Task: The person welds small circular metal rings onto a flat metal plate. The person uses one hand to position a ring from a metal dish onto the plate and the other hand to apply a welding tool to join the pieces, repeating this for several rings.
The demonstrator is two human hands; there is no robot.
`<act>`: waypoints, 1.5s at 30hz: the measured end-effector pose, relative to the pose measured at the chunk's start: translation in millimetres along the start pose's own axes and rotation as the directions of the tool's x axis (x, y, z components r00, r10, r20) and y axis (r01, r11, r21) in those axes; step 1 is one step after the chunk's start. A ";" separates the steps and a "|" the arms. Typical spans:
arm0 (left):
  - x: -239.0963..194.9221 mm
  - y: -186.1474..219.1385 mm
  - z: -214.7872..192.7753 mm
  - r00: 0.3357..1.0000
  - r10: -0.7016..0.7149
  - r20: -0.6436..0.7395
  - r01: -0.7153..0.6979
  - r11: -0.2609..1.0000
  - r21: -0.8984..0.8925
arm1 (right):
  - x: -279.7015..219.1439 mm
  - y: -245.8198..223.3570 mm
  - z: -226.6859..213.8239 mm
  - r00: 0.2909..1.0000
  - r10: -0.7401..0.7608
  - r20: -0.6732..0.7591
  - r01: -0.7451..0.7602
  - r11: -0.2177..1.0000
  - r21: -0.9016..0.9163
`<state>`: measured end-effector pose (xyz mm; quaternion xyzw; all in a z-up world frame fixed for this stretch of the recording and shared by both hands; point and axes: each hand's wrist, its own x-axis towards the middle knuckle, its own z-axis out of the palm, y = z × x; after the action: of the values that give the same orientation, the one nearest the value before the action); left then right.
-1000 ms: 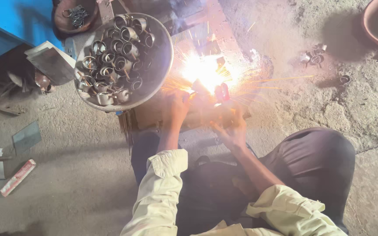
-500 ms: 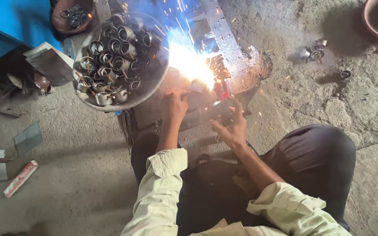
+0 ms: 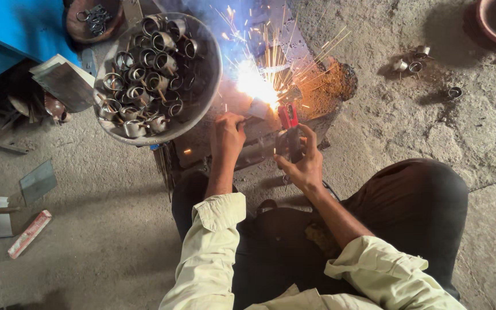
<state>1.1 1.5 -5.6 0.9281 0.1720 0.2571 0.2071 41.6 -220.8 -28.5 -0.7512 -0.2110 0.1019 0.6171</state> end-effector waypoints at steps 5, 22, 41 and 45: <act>0.0 -3.0 3.9 1.000 0.009 -0.017 -0.008 0.999 0.045 | 0.2 5.8 1.4 1.000 0.007 0.009 -0.007 1.000 -0.025; -0.9 -0.9 2.9 1.000 -0.001 -0.022 0.002 0.999 0.039 | 0.8 5.8 -0.1 0.992 0.127 0.014 -0.128 0.975 0.180; -2.4 -0.7 1.8 0.997 -0.062 0.035 0.059 0.996 0.068 | 14.5 1.0 -21.1 0.969 0.220 -0.109 -0.176 0.933 0.315; 0.8 4.5 -3.1 0.994 -0.094 0.055 0.090 0.994 0.064 | 23.0 4.9 -34.6 0.946 0.230 -0.228 -0.126 0.910 0.394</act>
<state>1.0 -1.1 -0.7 0.9322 0.2162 0.2149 0.1949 77.3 -241.9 -23.2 -0.6427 -0.0316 0.0933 0.7598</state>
